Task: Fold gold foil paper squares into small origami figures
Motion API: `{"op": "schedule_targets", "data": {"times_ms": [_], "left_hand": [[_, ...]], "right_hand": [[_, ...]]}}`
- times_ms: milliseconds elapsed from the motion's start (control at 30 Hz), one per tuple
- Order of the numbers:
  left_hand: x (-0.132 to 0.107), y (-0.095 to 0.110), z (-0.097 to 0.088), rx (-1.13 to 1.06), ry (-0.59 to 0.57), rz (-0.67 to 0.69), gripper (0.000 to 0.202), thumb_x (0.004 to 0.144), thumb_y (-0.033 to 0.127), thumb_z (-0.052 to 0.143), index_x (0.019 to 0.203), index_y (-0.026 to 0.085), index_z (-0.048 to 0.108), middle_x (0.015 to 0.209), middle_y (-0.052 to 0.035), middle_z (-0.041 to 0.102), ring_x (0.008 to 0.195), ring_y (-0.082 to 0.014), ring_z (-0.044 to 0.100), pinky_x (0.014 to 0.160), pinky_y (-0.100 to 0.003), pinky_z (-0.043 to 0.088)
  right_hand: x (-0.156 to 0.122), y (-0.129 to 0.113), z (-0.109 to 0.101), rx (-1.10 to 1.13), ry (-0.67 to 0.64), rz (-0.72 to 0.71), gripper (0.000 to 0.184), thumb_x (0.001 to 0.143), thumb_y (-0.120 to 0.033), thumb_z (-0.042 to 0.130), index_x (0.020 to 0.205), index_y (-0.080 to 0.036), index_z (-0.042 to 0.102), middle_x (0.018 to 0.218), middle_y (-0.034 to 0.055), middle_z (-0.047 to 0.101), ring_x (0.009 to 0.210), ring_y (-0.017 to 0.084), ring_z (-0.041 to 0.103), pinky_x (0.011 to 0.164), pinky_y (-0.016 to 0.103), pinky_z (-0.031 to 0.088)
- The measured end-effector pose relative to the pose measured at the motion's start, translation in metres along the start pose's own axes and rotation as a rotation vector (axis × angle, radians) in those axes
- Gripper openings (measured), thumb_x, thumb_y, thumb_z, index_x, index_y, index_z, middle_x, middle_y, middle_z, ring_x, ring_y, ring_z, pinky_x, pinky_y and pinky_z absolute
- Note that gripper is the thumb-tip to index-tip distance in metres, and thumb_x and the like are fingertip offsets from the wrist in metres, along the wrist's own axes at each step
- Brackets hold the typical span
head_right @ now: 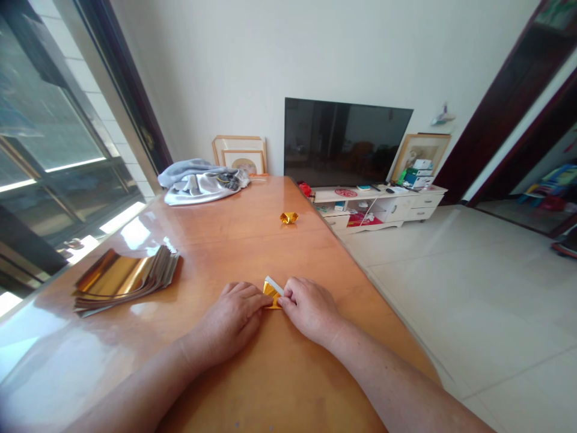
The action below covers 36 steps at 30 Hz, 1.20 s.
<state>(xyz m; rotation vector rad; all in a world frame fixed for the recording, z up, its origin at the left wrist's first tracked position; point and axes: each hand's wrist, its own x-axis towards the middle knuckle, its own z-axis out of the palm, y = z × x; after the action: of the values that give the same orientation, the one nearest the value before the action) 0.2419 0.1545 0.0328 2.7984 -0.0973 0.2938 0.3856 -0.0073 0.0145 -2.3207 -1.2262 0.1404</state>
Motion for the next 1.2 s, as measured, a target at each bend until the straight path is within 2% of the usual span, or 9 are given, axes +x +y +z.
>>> {"op": "schedule_targets", "data": {"times_ms": [200, 433, 567, 900, 1200], "left_hand": [[0.002, -0.008, 0.003, -0.092, 0.041, -0.038, 0.026, 0.092, 0.013, 0.046, 0.105, 0.026, 0.066, 0.096, -0.0024, 0.068, 0.097, -0.0223, 0.054, 0.085, -0.036, 0.038], [0.001, -0.005, -0.001, 0.022, 0.027, 0.028, 0.03, 0.095, 0.019, 0.049, 0.114, 0.033, 0.067, 0.098, -0.0013, 0.069, 0.098, -0.023, 0.053, 0.086, -0.038, 0.035], [0.003, -0.003, -0.001, 0.063, 0.021, 0.031, 0.025, 0.096, 0.023, 0.05, 0.109, 0.034, 0.069, 0.098, -0.0004, 0.068, 0.097, -0.0225, 0.053, 0.084, -0.038, 0.034], [0.004, 0.0, 0.003, 0.111, 0.024, 0.024, 0.025, 0.098, 0.025, 0.046, 0.103, 0.029, 0.07, 0.095, -0.0036, 0.066, 0.097, -0.0231, 0.053, 0.084, -0.038, 0.035], [0.008, 0.013, -0.001, 0.183, -0.023, -0.016, 0.027, 0.096, 0.022, 0.046, 0.104, 0.028, 0.071, 0.096, -0.0054, 0.067, 0.095, -0.0223, 0.057, 0.083, -0.036, 0.038]], "right_hand": [[0.0, -0.002, 0.0, 0.005, 0.006, 0.001, 0.016, 0.089, -0.032, 0.062, 0.079, -0.022, 0.057, 0.081, -0.0015, 0.065, 0.071, 0.013, 0.054, 0.058, 0.025, 0.025], [-0.001, -0.002, 0.0, -0.005, 0.011, -0.008, 0.014, 0.089, -0.03, 0.061, 0.078, -0.022, 0.056, 0.081, -0.0014, 0.065, 0.072, 0.013, 0.054, 0.059, 0.026, 0.025], [-0.001, -0.003, -0.001, -0.028, 0.016, -0.014, 0.016, 0.09, -0.03, 0.061, 0.077, -0.022, 0.055, 0.081, -0.0011, 0.064, 0.071, 0.013, 0.053, 0.059, 0.026, 0.024], [-0.002, -0.004, -0.004, -0.021, 0.034, -0.032, 0.016, 0.09, -0.028, 0.06, 0.076, -0.021, 0.055, 0.078, -0.0018, 0.064, 0.069, 0.012, 0.052, 0.058, 0.026, 0.023], [-0.003, -0.004, -0.006, 0.109, 0.036, -0.014, 0.013, 0.088, -0.025, 0.06, 0.075, -0.021, 0.059, 0.079, 0.0004, 0.066, 0.07, 0.013, 0.053, 0.06, 0.025, 0.028]]}}
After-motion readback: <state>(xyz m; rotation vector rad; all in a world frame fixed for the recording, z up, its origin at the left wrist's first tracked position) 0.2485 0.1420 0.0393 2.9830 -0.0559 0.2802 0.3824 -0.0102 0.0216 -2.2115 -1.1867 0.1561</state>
